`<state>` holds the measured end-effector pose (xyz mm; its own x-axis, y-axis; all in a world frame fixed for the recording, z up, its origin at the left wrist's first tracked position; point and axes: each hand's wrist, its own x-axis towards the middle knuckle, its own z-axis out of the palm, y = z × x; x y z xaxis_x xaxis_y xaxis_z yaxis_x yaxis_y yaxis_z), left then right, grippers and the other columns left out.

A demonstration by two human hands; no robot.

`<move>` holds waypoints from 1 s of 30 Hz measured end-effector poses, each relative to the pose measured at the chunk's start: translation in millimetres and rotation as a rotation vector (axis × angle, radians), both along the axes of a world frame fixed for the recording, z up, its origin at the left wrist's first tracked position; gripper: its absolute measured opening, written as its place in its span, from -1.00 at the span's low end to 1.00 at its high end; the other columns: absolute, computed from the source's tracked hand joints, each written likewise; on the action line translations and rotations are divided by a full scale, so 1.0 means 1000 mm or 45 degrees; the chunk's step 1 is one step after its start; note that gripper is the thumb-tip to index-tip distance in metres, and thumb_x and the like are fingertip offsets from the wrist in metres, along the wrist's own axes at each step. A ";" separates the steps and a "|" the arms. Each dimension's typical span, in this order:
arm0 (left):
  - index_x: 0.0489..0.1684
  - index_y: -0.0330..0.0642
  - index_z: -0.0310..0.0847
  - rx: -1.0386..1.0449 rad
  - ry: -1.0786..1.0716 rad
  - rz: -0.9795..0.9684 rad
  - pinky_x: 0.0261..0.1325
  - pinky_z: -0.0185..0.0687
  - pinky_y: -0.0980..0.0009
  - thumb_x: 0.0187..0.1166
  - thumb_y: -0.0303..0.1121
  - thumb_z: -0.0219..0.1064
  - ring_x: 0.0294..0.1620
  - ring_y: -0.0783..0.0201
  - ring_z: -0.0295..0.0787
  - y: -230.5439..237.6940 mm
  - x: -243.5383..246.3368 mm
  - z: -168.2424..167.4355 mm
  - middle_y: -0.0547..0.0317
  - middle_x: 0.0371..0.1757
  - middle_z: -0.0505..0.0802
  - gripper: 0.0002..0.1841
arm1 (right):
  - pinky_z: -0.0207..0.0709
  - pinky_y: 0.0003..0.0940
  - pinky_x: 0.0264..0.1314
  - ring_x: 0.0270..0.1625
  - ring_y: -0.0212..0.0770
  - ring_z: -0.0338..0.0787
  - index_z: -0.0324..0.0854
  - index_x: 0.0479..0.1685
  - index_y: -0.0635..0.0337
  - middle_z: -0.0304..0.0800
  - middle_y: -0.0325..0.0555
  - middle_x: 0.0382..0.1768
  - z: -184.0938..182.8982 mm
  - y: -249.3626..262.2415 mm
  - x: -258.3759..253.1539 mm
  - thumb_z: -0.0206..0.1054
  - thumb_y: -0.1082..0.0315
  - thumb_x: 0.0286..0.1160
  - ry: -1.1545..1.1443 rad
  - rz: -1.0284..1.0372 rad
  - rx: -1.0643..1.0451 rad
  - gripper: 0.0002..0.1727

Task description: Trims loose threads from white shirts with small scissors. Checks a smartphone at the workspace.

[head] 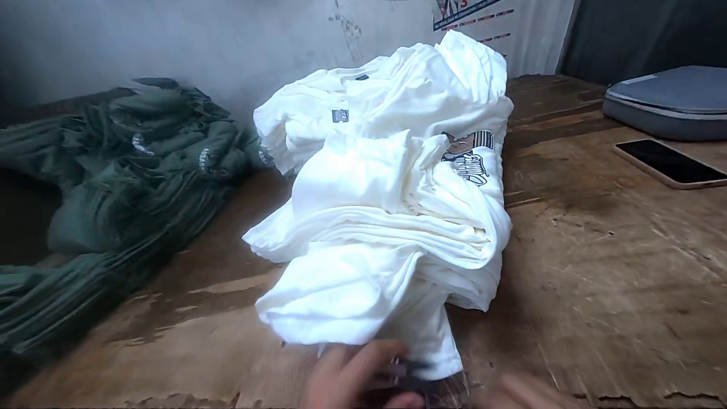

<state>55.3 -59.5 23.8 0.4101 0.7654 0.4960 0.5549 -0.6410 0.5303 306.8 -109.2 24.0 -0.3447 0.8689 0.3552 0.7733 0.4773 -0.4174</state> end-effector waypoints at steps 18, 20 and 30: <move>0.20 -0.04 0.84 0.298 0.214 0.297 0.10 0.65 0.01 0.61 -0.27 0.40 0.03 0.04 0.85 0.000 0.039 -0.015 0.03 0.11 0.91 -0.73 | 0.41 0.26 0.24 0.19 0.15 0.76 0.92 -0.09 0.06 0.86 0.01 0.13 -0.020 0.022 -0.024 0.39 0.03 0.57 0.224 -0.442 -0.003 -0.67; 0.07 -0.02 0.89 0.367 0.280 0.276 -0.04 0.67 0.02 0.58 -0.33 0.40 -0.10 0.05 0.87 -0.002 0.042 -0.011 0.09 -0.03 0.94 -0.79 | 0.44 0.17 0.18 0.10 0.05 0.80 0.92 -0.33 0.01 0.91 -0.11 -0.01 -0.026 0.025 -0.027 0.48 0.12 0.46 0.291 -0.489 0.082 -0.79; -0.02 0.06 0.90 0.555 0.391 0.254 -0.17 0.49 0.25 0.58 -0.39 0.34 -0.22 0.19 0.71 0.002 0.061 -0.016 0.25 -0.12 0.91 -0.79 | 0.53 -0.41 0.12 0.02 -0.21 0.70 0.82 -0.38 0.08 0.79 0.06 -0.03 -0.043 0.016 -0.025 0.48 0.25 0.47 0.528 -0.422 0.380 -0.86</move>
